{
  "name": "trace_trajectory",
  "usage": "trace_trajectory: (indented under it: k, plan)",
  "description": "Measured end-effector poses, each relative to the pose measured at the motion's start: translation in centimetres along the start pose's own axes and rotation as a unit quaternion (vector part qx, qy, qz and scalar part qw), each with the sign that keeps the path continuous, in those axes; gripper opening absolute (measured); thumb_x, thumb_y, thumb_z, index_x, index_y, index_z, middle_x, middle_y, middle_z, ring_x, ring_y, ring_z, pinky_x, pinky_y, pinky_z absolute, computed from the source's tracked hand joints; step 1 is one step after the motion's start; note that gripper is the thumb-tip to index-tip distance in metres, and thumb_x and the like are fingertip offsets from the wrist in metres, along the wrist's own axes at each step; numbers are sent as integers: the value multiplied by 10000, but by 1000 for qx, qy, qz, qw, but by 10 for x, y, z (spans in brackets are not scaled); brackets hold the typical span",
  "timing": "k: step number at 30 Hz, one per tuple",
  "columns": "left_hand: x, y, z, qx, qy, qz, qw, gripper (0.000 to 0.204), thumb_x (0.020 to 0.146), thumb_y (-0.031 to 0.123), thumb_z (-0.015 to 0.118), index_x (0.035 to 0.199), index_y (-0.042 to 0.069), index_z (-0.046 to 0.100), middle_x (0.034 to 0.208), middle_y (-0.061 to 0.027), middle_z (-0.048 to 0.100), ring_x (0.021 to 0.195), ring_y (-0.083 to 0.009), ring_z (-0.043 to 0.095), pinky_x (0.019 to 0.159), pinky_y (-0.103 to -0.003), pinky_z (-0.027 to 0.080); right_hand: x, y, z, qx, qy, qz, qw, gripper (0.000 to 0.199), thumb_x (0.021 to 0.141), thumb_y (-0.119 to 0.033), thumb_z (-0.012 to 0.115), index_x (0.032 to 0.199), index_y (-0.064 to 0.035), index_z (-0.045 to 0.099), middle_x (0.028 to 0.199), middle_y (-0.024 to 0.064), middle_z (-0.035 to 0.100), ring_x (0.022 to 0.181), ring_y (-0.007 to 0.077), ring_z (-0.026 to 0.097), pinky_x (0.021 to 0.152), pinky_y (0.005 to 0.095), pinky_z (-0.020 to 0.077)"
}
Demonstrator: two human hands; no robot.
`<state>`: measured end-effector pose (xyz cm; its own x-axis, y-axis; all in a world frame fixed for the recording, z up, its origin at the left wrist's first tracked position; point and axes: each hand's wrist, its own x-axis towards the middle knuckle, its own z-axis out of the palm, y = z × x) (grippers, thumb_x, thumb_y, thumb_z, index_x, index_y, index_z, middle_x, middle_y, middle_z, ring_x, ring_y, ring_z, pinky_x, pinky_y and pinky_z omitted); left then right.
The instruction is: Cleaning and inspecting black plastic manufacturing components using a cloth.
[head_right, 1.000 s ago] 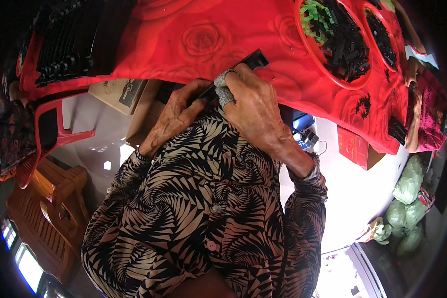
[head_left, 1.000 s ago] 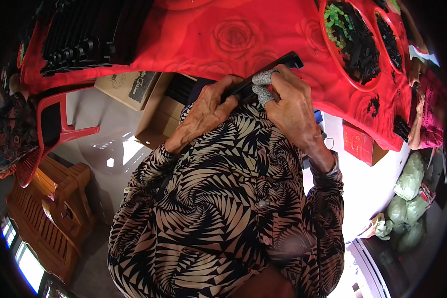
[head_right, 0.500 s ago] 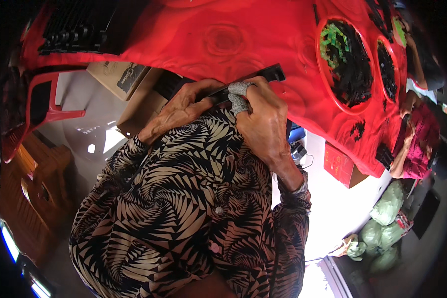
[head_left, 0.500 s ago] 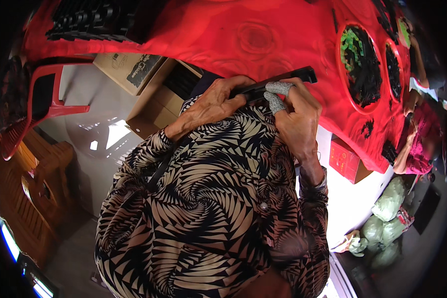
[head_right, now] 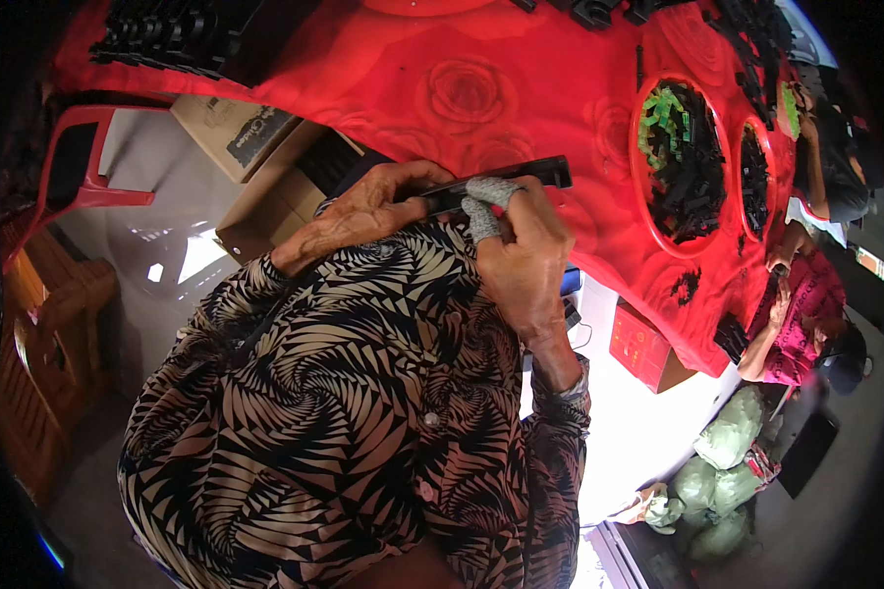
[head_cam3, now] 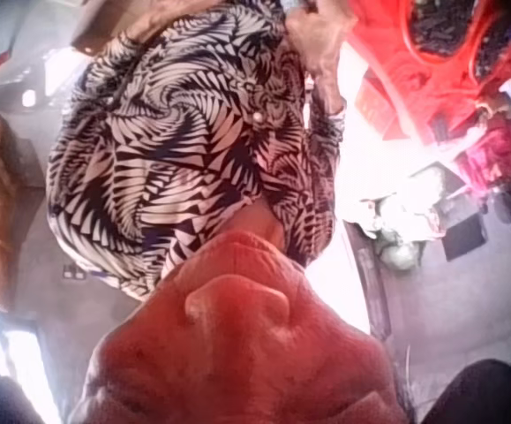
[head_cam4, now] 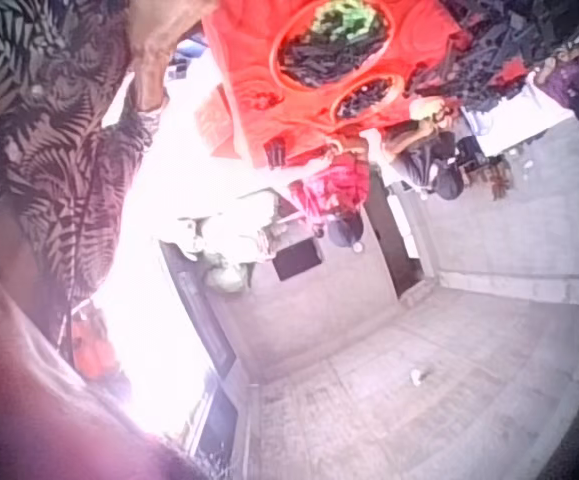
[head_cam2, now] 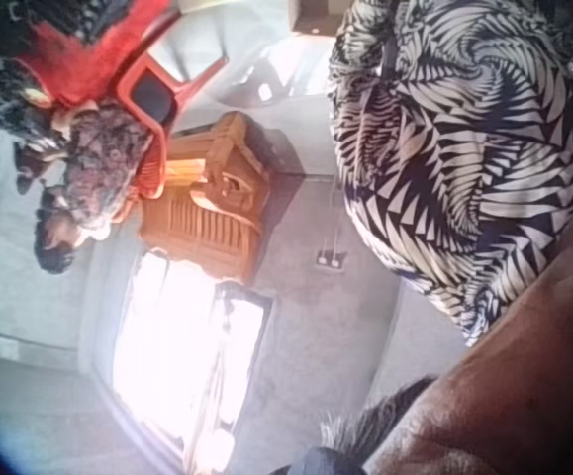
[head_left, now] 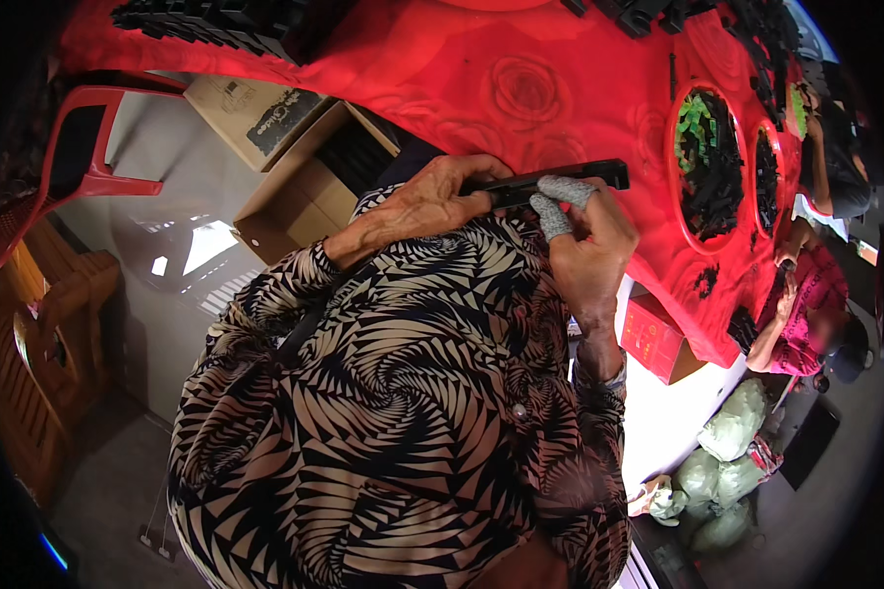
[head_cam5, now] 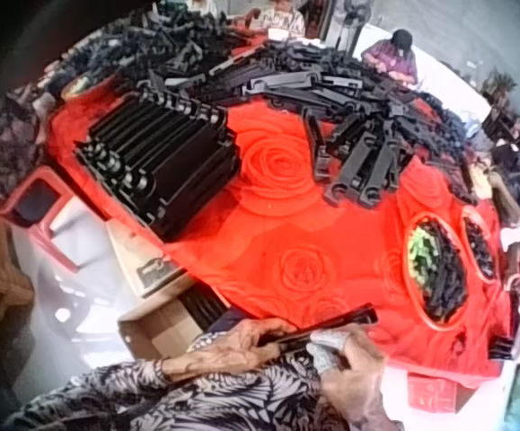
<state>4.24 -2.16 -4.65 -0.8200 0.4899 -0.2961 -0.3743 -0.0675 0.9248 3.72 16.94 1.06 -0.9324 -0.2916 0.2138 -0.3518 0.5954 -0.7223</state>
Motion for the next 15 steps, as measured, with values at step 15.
trace_trajectory:
  k: [15]
  plan:
    - [0,-2,-1,35,21,24,999,328,855,36,521,1172,-31,570,988,-86,672,908,-109,593,832,-257,462,3,1,-1,34,-5,69,997,149,592,134,513,636,22,425,546,69,405,536,170,559,526,314,460]
